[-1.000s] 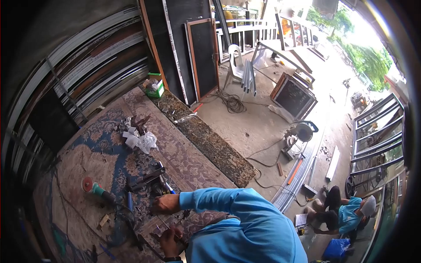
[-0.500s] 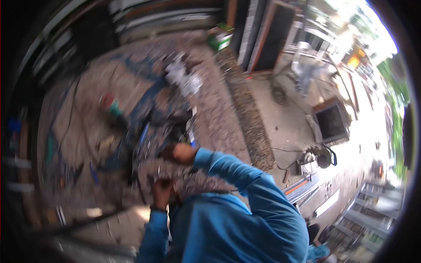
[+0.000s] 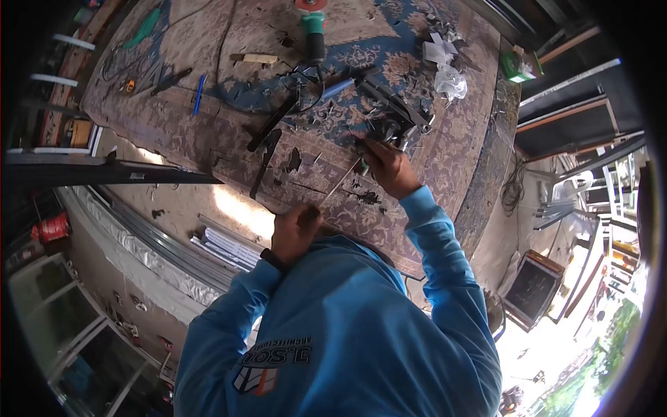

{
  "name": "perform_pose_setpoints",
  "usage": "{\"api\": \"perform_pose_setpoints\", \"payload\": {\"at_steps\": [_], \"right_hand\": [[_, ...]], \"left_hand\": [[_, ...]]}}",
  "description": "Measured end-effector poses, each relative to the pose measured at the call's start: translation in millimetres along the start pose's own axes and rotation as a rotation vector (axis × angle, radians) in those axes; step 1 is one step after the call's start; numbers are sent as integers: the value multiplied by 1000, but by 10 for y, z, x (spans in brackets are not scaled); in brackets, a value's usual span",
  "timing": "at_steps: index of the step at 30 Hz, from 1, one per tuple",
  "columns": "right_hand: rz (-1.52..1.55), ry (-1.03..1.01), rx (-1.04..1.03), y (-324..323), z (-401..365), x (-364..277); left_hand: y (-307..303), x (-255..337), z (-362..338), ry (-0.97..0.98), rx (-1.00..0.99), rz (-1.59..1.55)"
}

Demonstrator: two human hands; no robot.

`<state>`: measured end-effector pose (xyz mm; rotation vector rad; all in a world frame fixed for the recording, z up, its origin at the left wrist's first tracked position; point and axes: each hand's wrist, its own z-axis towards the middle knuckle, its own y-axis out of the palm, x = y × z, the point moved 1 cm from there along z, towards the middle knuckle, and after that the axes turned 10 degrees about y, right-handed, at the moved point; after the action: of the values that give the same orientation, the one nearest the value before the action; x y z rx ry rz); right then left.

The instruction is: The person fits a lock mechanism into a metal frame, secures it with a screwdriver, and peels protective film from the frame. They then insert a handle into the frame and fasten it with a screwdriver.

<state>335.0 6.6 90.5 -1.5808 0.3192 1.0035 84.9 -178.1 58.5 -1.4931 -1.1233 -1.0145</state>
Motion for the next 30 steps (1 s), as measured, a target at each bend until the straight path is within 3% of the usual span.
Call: {"api": "perform_pose_setpoints", "payload": {"at_steps": [2, 6, 7, 10, 11, 14, 15, 18, 20, 21, 23, 25, 28, 30], "right_hand": [[1, -18, 19, 9, 6, -30], [-29, -65, 89, 158, -67, -9], [-31, -55, 63, 183, -102, -27], [-18, -30, 68, 345, -185, 9], [-20, -22, 69, 372, -209, 50], [6, 29, 95, 365, -219, 31], [2, 33, 105, 369, -200, 75], [-36, 91, 165, 383, -169, 257], [-28, 253, 257, 430, -210, 568], [112, 462, 294, 373, -231, 643], [466, 625, 189, 262, -246, 570], [879, 701, 48, 316, -313, 496], [1103, 782, -79, 379, -466, 356], [1152, 858, 17, 359, -575, 190]], "left_hand": [[-148, 386, 53, 88, 66, 225], [-256, 304, 1, -279, -83, -546], [-339, 477, -2, -554, -131, -799], [-357, 426, 6, -501, -256, -751], [-296, 369, -28, -390, -230, -575], [-149, 317, 17, 349, -69, 132], [-157, 355, 62, 343, -71, 154], [-328, 450, 251, 3, -262, 2], [-508, 104, 402, 61, -295, 114], [-597, -40, 490, 299, -112, 256], [-733, -94, 834, 93, 15, 415], [-682, -305, 1235, 211, 255, 410], [-531, -442, 1728, 289, 290, 515], [-343, -466, 1892, 342, 220, 577]]}}
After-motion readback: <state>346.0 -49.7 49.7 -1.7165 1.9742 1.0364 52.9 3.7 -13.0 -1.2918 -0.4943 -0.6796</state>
